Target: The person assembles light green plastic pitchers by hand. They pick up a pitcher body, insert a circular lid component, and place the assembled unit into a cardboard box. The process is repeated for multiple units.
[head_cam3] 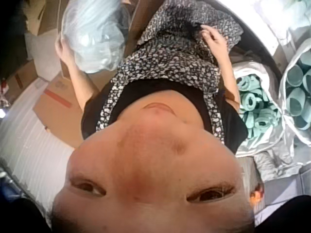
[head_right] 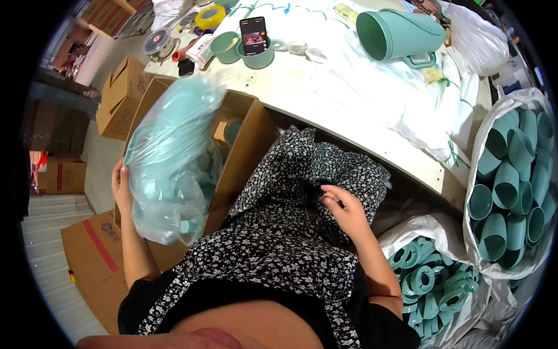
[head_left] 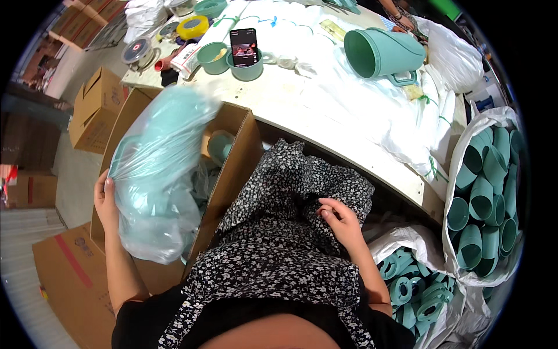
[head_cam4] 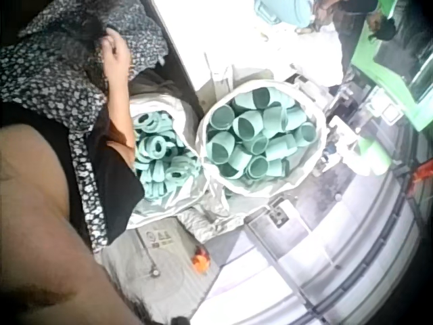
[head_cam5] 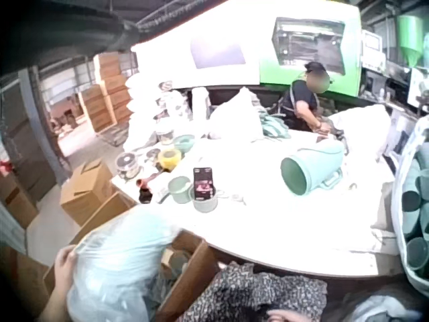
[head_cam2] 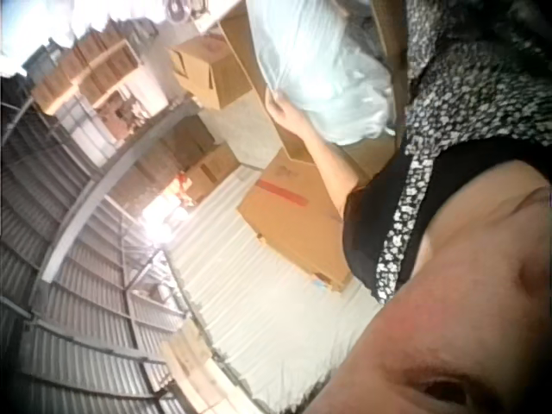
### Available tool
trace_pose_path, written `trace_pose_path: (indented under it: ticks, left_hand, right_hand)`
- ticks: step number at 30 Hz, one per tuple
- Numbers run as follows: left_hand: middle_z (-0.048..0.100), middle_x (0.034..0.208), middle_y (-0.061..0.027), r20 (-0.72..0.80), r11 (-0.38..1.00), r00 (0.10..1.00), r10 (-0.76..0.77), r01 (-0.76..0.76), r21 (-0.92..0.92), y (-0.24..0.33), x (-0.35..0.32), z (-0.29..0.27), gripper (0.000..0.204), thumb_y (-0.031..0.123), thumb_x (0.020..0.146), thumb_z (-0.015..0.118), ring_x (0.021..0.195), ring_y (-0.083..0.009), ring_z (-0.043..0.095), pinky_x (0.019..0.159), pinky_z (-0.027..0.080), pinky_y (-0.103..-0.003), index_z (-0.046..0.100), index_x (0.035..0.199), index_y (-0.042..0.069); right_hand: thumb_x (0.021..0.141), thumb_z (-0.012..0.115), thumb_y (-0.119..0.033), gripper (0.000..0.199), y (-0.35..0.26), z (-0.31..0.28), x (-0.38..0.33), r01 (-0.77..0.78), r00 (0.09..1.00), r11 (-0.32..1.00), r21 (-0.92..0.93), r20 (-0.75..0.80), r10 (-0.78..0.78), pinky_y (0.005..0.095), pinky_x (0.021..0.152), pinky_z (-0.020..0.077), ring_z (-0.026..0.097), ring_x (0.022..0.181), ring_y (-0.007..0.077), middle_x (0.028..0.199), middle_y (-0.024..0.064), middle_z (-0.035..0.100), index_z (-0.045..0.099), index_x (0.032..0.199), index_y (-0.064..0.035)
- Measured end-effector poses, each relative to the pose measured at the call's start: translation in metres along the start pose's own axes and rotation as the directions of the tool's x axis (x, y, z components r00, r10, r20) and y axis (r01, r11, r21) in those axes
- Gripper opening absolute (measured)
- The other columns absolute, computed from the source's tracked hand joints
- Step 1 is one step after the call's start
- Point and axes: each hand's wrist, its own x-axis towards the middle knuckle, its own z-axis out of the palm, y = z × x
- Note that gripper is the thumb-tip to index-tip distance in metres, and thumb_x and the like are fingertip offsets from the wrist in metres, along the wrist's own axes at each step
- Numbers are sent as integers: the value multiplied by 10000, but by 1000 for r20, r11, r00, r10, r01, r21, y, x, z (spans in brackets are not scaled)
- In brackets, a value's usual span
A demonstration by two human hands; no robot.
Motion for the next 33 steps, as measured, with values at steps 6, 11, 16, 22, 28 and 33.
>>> trace_pose_path:
  ticks: [6,11,16,22,28,33]
  left_hand:
    - [625,914,-170,511,574,828,230,-539,616,-63,94,112,324,261,812,604,821,-359,587,734,469,-404,599,1062,56]
    - [628,845,-186,909,331,398,-128,-847,417,-171,120,253,309,272,769,579,780,-353,607,701,480,-444,544,968,40]
    - [557,1162,-201,744,402,469,-476,-636,658,-230,115,327,383,315,865,441,1107,-358,512,917,424,-432,554,1137,70]
    - [524,1246,-117,893,756,367,-258,-499,424,-366,136,311,476,422,830,541,1133,-269,480,967,384,-385,559,1179,99]
    - [566,1140,-169,788,869,612,-63,-355,346,-223,64,300,303,166,836,573,1062,-296,526,928,396,-353,564,1091,3]
    - [603,1047,-140,452,951,892,30,-164,261,-109,17,238,202,57,866,519,963,-263,567,904,412,-332,582,1042,-18]
  right_hand:
    - [847,585,-66,252,-4,-4,18,57,995,961,-270,99,-32,270,760,475,619,845,177,935,102,639,588,1096,-34]
    - [846,592,-146,257,7,-35,9,-50,999,937,-346,-20,46,326,790,475,607,889,261,985,116,632,597,1085,-54]
    - [837,595,-154,228,-1,-92,-8,-59,966,880,-471,-251,-70,342,766,476,604,867,273,945,121,638,611,1029,-31]
    - [802,616,-166,316,-6,-225,78,-186,797,645,-742,-497,-342,373,838,442,563,960,313,1005,165,596,582,1082,-24]
    - [684,712,-375,851,37,-338,178,-744,511,429,-512,-850,-129,410,913,420,492,1085,386,1151,235,512,299,1356,-57]
    - [665,703,-323,924,36,-365,204,-800,473,471,-370,-874,116,422,889,443,543,1027,379,1130,213,526,202,1401,-75]
